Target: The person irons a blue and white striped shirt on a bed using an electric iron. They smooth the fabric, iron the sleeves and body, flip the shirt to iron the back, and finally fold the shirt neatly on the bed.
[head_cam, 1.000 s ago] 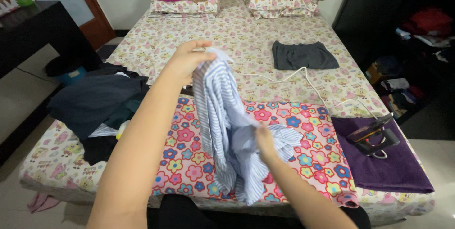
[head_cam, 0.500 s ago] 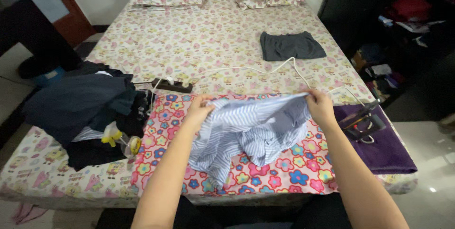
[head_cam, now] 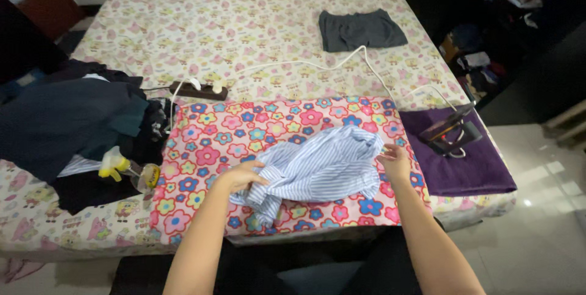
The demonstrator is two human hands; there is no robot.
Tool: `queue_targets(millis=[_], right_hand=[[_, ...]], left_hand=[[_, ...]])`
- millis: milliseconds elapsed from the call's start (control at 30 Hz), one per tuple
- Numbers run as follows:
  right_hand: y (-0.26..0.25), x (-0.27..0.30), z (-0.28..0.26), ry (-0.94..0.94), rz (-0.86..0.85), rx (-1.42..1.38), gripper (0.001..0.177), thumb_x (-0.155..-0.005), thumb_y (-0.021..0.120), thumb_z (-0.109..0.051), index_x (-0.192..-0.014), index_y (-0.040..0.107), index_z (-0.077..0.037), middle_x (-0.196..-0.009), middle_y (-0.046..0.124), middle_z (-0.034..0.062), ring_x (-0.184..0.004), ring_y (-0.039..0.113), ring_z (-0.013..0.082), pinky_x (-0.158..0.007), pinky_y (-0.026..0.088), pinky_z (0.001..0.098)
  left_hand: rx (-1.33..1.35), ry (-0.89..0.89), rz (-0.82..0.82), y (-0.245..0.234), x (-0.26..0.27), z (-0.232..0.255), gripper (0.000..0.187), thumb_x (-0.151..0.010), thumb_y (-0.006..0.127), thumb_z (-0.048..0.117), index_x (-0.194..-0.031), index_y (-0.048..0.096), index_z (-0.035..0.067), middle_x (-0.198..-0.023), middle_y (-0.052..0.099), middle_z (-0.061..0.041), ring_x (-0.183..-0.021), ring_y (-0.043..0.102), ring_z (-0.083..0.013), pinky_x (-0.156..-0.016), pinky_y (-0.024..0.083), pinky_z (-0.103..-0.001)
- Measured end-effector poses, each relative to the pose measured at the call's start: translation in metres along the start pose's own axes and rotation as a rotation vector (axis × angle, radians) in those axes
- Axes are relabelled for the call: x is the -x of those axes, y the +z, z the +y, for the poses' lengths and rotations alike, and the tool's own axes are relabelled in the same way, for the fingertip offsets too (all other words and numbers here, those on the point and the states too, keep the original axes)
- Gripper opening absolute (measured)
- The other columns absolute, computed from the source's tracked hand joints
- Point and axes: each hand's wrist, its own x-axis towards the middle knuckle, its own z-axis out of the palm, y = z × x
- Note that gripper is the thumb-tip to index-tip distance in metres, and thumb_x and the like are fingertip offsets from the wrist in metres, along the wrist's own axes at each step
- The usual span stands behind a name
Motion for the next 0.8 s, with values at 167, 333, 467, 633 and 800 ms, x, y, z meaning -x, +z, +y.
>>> queue_targets(millis=[167, 333, 467, 633, 800], right_hand=[[0.013, 0.028, 0.013, 0.463, 0.121, -0.009, 0.036, -0.089, 0.081, -0.024, -0.099, 0.062, 0.004, -0.077, 0.064, 0.0157, -0.056, 0.059, 0.0208, -0.049, 0.048, 0.0377], [0.021, 0.047, 0.020, 0.393, -0.030, 0.342, 0.039, -0.085, 0.083, -0.037, -0.095, 0.074, 0.000, -0.069, 0.072, 0.0105, -0.054, 0.066, 0.0164, -0.049, 0.049, 0.0277], [0.028, 0.053, 0.024, 0.490, -0.136, 0.068, 0.036, -0.079, 0.084, -0.028, -0.100, 0.074, -0.001, -0.073, 0.072, 0.0056, -0.058, 0.066, 0.0158, -0.049, 0.049, 0.0338], [0.027, 0.048, 0.016, 0.209, 0.040, -0.155, 0.033, -0.082, 0.088, -0.017, -0.092, 0.063, 0.003, -0.078, 0.055, 0.0003, -0.067, 0.047, 0.0097, -0.058, 0.039, 0.0307], [-0.001, 0.030, -0.022, 0.103, 0.130, -0.331, 0.014, -0.093, 0.075, -0.016, -0.087, 0.066, -0.007, -0.075, 0.058, -0.0051, -0.067, 0.049, 0.0045, -0.061, 0.038, 0.0243]], left_hand=[[0.223, 0.146, 0.062, -0.005, -0.004, -0.024, 0.080, -0.076, 0.080, 0.002, -0.150, 0.048, 0.000, -0.119, 0.068, -0.024, -0.102, 0.070, -0.0286, -0.088, 0.055, -0.041], [0.136, 0.069, 0.066, 0.018, 0.002, -0.039, 0.082, -0.072, 0.083, 0.000, -0.145, 0.046, 0.007, -0.110, 0.068, -0.015, -0.095, 0.070, -0.0269, -0.081, 0.059, -0.042], [-0.077, 0.122, 0.176, 0.038, 0.010, -0.052, 0.088, -0.070, 0.089, 0.009, -0.144, 0.041, 0.007, -0.114, 0.071, -0.016, -0.098, 0.071, -0.0255, -0.082, 0.059, -0.041], [-0.676, 0.428, 0.444, 0.069, 0.054, -0.061, 0.070, -0.069, 0.093, 0.036, -0.120, 0.061, 0.001, -0.110, 0.073, -0.015, -0.103, 0.069, -0.0282, -0.090, 0.055, -0.038], [-0.995, 0.421, 0.492, 0.075, 0.077, -0.062, 0.046, -0.077, 0.081, 0.047, -0.095, 0.078, 0.005, -0.100, 0.076, -0.013, -0.102, 0.065, -0.0329, -0.092, 0.051, -0.042]])
